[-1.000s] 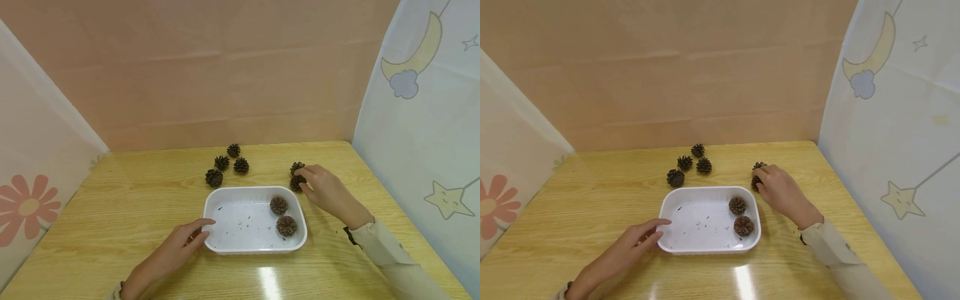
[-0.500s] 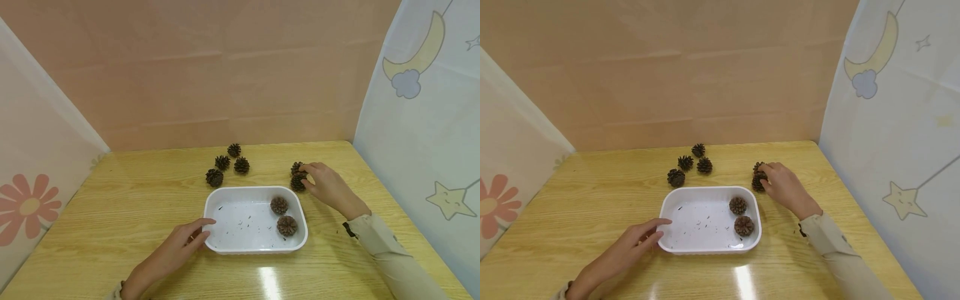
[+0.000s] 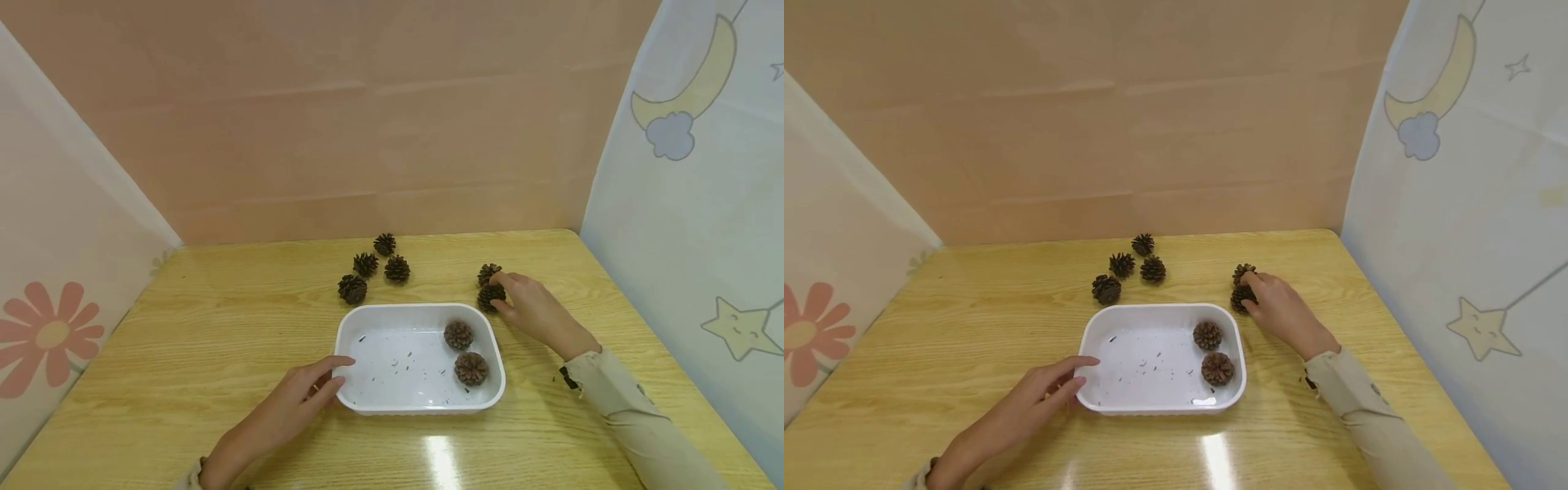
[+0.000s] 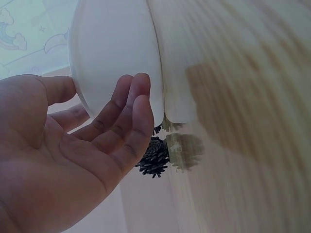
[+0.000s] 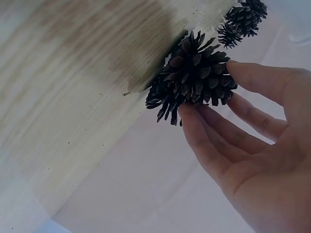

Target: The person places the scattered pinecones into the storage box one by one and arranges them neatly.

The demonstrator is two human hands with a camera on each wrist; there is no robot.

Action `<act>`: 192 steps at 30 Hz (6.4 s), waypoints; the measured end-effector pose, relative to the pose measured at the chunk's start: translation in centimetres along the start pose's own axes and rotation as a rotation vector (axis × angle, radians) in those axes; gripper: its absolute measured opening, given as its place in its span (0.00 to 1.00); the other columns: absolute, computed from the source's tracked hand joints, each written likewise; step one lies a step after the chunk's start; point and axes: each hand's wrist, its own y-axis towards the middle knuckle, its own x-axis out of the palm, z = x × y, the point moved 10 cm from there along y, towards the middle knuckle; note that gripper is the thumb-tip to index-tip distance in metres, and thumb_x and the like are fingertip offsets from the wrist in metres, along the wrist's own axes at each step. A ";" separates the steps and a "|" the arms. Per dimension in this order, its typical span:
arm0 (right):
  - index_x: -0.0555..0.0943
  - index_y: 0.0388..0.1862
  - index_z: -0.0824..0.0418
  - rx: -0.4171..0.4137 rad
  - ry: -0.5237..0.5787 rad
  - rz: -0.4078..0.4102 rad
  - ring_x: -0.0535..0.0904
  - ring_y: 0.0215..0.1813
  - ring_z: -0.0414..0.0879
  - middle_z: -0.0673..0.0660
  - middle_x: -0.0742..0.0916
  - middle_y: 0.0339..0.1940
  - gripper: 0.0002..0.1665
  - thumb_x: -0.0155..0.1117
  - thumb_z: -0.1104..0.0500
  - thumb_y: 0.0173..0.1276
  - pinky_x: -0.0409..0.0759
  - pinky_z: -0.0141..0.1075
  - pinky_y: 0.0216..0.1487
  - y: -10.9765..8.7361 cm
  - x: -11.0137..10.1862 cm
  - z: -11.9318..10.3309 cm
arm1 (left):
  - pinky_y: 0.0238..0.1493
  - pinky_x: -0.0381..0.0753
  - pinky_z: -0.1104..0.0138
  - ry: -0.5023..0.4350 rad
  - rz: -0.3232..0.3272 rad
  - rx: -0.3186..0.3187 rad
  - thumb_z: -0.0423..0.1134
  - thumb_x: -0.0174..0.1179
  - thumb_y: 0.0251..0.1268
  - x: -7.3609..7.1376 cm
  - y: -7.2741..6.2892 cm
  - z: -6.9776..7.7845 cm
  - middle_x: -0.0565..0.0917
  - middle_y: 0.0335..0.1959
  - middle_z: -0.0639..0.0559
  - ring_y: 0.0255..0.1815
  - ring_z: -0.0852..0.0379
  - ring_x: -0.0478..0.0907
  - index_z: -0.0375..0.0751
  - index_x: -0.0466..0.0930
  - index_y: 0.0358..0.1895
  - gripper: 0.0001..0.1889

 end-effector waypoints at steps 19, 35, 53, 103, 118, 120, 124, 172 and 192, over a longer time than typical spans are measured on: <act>0.78 0.51 0.68 -0.039 0.000 0.035 0.84 0.33 0.57 0.66 0.87 0.41 0.17 0.69 0.66 0.66 0.83 0.49 0.36 -0.2 -0.8 -0.9 | 0.34 0.80 0.69 0.003 0.005 0.033 0.48 0.48 0.80 -0.1 -0.2 0.5 0.80 0.30 0.55 0.31 0.61 0.79 0.42 0.74 0.66 0.21; 0.78 0.50 0.66 -0.104 0.000 0.136 0.85 0.38 0.57 0.63 0.88 0.42 0.16 0.70 0.66 0.65 0.83 0.50 0.37 -0.5 -3.5 -3.2 | 0.35 0.80 0.69 0.007 0.013 0.026 0.48 0.48 0.81 -0.2 -0.3 0.6 0.81 0.30 0.56 0.31 0.61 0.79 0.43 0.75 0.66 0.20; 0.79 0.52 0.66 -0.259 0.022 0.266 0.85 0.47 0.57 0.61 0.87 0.46 0.20 0.74 0.65 0.62 0.84 0.49 0.44 -1.7 -6.2 -8.1 | 0.35 0.81 0.68 0.006 0.012 0.022 0.51 0.46 0.81 -0.3 -0.2 0.4 0.82 0.31 0.56 0.31 0.60 0.80 0.42 0.74 0.66 0.23; 0.80 0.53 0.61 -0.389 0.108 0.072 0.81 0.57 0.51 0.55 0.85 0.52 0.20 0.74 0.61 0.63 0.78 0.45 0.61 -2.2 1.7 -13.1 | 0.35 0.80 0.68 -0.006 -0.019 0.007 0.48 0.47 0.81 0.0 -0.2 0.6 0.80 0.31 0.55 0.32 0.61 0.79 0.43 0.73 0.68 0.21; 0.80 0.53 0.61 -0.379 0.098 0.071 0.80 0.58 0.54 0.57 0.85 0.52 0.20 0.74 0.61 0.63 0.76 0.47 0.62 -2.2 1.9 -12.8 | 0.35 0.80 0.68 0.004 -0.009 0.003 0.46 0.47 0.81 0.0 -0.2 0.3 0.80 0.30 0.55 0.32 0.60 0.80 0.45 0.73 0.67 0.20; 0.80 0.54 0.61 -0.377 0.098 0.071 0.81 0.58 0.53 0.57 0.85 0.53 0.21 0.74 0.60 0.63 0.77 0.48 0.62 -2.1 1.6 -12.8 | 0.35 0.80 0.68 0.003 -0.011 0.004 0.47 0.47 0.81 0.0 -0.2 0.3 0.80 0.30 0.55 0.31 0.60 0.79 0.45 0.73 0.68 0.20; 0.80 0.55 0.60 -0.369 0.099 0.080 0.81 0.55 0.50 0.55 0.86 0.52 0.21 0.73 0.59 0.64 0.79 0.46 0.58 -2.2 1.0 -12.5 | 0.34 0.80 0.68 0.004 -0.013 0.023 0.47 0.47 0.81 0.1 -0.2 0.6 0.80 0.29 0.55 0.31 0.60 0.79 0.44 0.73 0.67 0.20; 0.80 0.50 0.68 -0.100 0.037 0.144 0.78 0.56 0.63 0.66 0.84 0.50 0.15 0.69 0.70 0.63 0.77 0.56 0.56 0.0 -1.4 -2.0 | 0.33 0.79 0.68 0.019 0.002 0.011 0.45 0.47 0.81 -0.1 -0.3 0.4 0.79 0.28 0.56 0.29 0.60 0.78 0.45 0.74 0.67 0.19; 0.78 0.54 0.69 -0.018 0.044 0.029 0.81 0.53 0.64 0.68 0.84 0.52 0.16 0.66 0.66 0.69 0.79 0.56 0.52 -0.3 0.2 0.4 | 0.31 0.78 0.69 0.015 -0.005 0.031 0.44 0.48 0.81 0.1 -0.1 0.6 0.78 0.27 0.55 0.26 0.61 0.76 0.44 0.74 0.66 0.18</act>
